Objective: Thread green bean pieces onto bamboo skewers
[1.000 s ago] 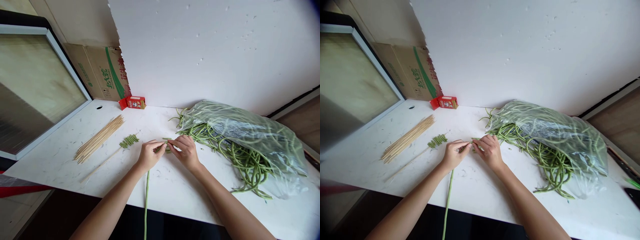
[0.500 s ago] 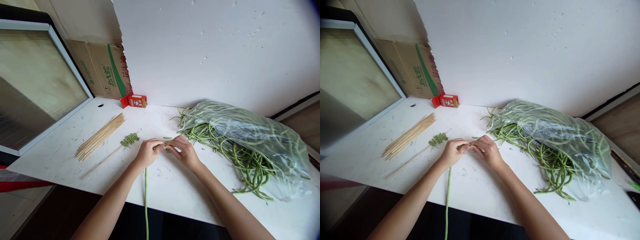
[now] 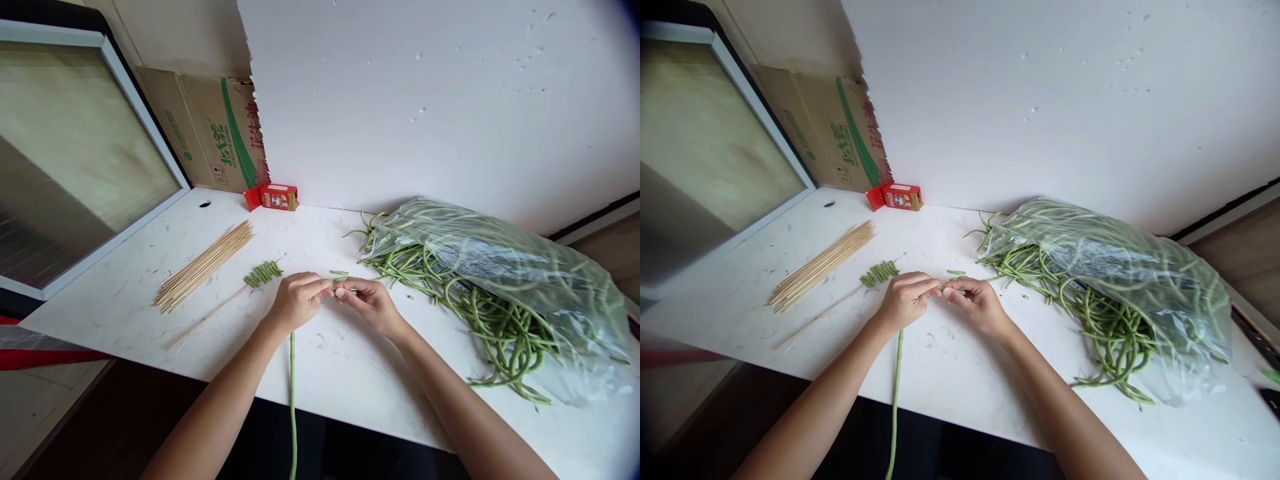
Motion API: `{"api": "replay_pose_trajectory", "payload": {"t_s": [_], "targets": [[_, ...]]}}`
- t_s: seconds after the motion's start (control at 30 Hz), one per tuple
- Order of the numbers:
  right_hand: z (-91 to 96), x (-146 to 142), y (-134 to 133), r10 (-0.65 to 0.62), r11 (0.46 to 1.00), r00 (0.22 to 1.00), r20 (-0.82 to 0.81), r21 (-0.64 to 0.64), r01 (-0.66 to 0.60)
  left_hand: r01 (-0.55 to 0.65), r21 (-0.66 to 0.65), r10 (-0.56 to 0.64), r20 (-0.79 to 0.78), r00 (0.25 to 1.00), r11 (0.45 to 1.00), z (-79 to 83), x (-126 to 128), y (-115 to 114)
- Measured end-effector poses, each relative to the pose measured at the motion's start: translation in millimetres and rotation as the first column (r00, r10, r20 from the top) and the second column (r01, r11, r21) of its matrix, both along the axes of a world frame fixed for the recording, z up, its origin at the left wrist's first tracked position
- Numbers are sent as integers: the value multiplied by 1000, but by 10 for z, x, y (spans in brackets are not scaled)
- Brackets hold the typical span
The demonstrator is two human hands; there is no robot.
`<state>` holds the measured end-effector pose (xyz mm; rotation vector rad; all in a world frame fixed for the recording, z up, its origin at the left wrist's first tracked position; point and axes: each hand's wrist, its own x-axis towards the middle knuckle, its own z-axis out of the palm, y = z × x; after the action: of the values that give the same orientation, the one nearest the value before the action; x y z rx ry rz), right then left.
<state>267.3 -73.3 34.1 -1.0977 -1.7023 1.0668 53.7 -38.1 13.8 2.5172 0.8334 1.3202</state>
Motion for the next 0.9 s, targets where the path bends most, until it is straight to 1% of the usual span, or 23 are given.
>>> {"api": "replay_pose_trajectory", "payload": {"t_s": [0.1, 0.23, 0.4, 0.57, 0.63, 0.7, 0.77, 0.83, 0.87, 0.9], "targets": [[-29, -18, 1, 8, 993, 994, -108, -115, -20, 16, 16, -17, 37, 999, 1000, 26, 15, -20], [-95, -55, -7, 11, 966, 968, -249, -247, -75, 10, 25, -12, 93, 996, 1000, 37, 45, -47], [-125, -151, -45, -22, 941, 882, -472, -308, -141, 2, 51, -10, 161, 987, 999, 44, 83, -73], [-156, -226, -90, -94, 895, 814, -573, -406, -182, 12, 65, -25, 212, 977, 998, 71, 109, -79], [-184, -242, -100, -112, 885, 790, -603, -422, -197, 27, 71, -43, 240, 970, 997, 77, 113, -76], [-199, -235, -99, -110, 889, 792, -600, -416, -191, 41, 60, -55, 259, 964, 997, 74, 109, -70], [-189, -196, -82, -84, 915, 846, -527, -376, -144, 57, 29, -62, 257, 964, 998, 60, 98, -61], [-148, -128, -54, -71, 965, 928, -367, -262, -30, 62, -31, -54, 231, 971, 998, 39, 87, -50], [-120, -90, -39, -83, 985, 962, -262, -170, 39, 58, -68, -43, 212, 976, 996, 29, 82, -47], [-89, -53, -25, -111, 993, 981, -159, -59, 102, 51, -106, -31, 189, 981, 993, 21, 80, -46]]}}
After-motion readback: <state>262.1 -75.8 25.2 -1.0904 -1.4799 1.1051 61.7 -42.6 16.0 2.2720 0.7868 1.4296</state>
